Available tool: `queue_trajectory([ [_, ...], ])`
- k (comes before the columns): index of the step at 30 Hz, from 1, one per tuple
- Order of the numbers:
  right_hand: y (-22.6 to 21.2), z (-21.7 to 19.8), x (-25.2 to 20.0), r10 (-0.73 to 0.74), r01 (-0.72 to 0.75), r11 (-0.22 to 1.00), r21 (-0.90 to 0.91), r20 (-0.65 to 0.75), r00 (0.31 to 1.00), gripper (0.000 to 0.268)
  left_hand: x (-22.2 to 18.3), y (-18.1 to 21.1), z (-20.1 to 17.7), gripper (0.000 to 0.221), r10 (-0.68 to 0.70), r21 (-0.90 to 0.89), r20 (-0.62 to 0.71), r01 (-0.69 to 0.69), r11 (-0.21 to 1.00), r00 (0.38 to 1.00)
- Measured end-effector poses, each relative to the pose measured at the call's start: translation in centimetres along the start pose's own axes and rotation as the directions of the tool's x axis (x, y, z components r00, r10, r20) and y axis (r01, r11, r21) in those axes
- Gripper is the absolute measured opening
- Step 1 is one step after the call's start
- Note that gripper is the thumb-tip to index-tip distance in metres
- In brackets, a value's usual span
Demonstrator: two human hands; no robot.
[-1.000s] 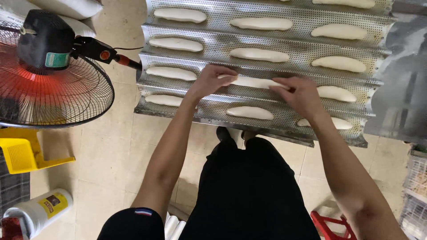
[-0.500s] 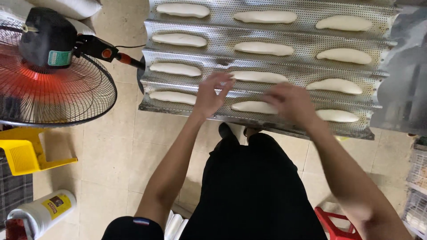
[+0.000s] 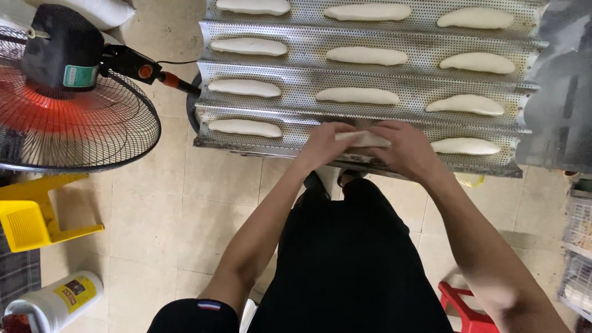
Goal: Shaping and placing pieces of bread dough onto a perforated baking tray.
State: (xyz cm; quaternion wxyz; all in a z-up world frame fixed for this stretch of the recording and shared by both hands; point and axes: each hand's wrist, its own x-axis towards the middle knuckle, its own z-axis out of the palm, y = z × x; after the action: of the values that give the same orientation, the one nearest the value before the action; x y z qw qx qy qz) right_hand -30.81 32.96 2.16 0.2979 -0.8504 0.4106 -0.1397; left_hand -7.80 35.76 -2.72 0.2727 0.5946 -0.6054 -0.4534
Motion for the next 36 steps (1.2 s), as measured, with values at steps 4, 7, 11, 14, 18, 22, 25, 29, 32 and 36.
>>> queue_trajectory([
  [4,1.5,0.9,-0.2,0.072,-0.071,0.994,-0.086,0.001,0.997,0.048,-0.5,2.2,-1.2,0.045,0.059,0.026,-0.013,-0.059,0.998,0.998],
  [7,0.0,-1.0,0.0,0.166,-0.171,0.975,0.142,0.048,0.985,0.044,-0.9,4.4,-3.7,0.042,0.074,-0.013,0.000,-0.074,0.997,0.997],
  [11,-0.3,-1.5,-0.4,0.277,-0.307,0.777,0.550,0.140,0.951,0.044,-0.5,2.4,-4.9,0.039,0.038,-0.464,0.064,-0.004,0.886,0.997],
  [14,-0.1,-1.4,-0.6,0.355,-0.384,0.772,0.507,0.158,0.921,0.040,-0.6,0.7,-5.7,0.038,-0.025,-0.411,0.143,0.082,0.908,0.989],
  [18,0.7,-0.9,-1.5,0.354,-0.352,0.902,0.248,0.040,0.934,0.034,-1.4,-2.8,-6.9,0.035,-0.096,-0.182,0.085,0.110,0.977,0.992],
  [22,1.5,0.0,-2.0,0.222,-0.212,0.972,0.105,-0.084,0.971,0.031,-2.7,-1.1,-6.7,0.034,-0.113,0.145,-0.060,0.120,0.982,0.992],
  [25,2.6,0.8,-2.3,0.190,-0.182,0.981,0.071,-0.132,0.973,0.027,-3.8,-0.4,-5.9,0.029,-0.084,0.338,-0.139,0.127,0.933,0.987],
  [29,5.3,-1.1,-1.4,0.096,-0.086,0.992,0.096,-0.096,0.991,0.027,-3.3,-1.2,-5.7,0.028,0.143,0.287,-0.227,-0.074,0.955,0.963],
  [32,6.8,-7.1,1.3,0.170,-0.161,0.969,0.185,-0.034,0.985,0.029,-0.8,3.9,-6.3,0.033,-0.068,0.046,-0.236,0.081,0.996,0.969],
  [36,13.5,-13.0,7.2,0.302,-0.282,0.938,0.203,-0.072,0.951,0.030,6.2,7.9,-4.7,0.036,-0.156,-0.122,-0.183,0.135,0.983,0.971],
])
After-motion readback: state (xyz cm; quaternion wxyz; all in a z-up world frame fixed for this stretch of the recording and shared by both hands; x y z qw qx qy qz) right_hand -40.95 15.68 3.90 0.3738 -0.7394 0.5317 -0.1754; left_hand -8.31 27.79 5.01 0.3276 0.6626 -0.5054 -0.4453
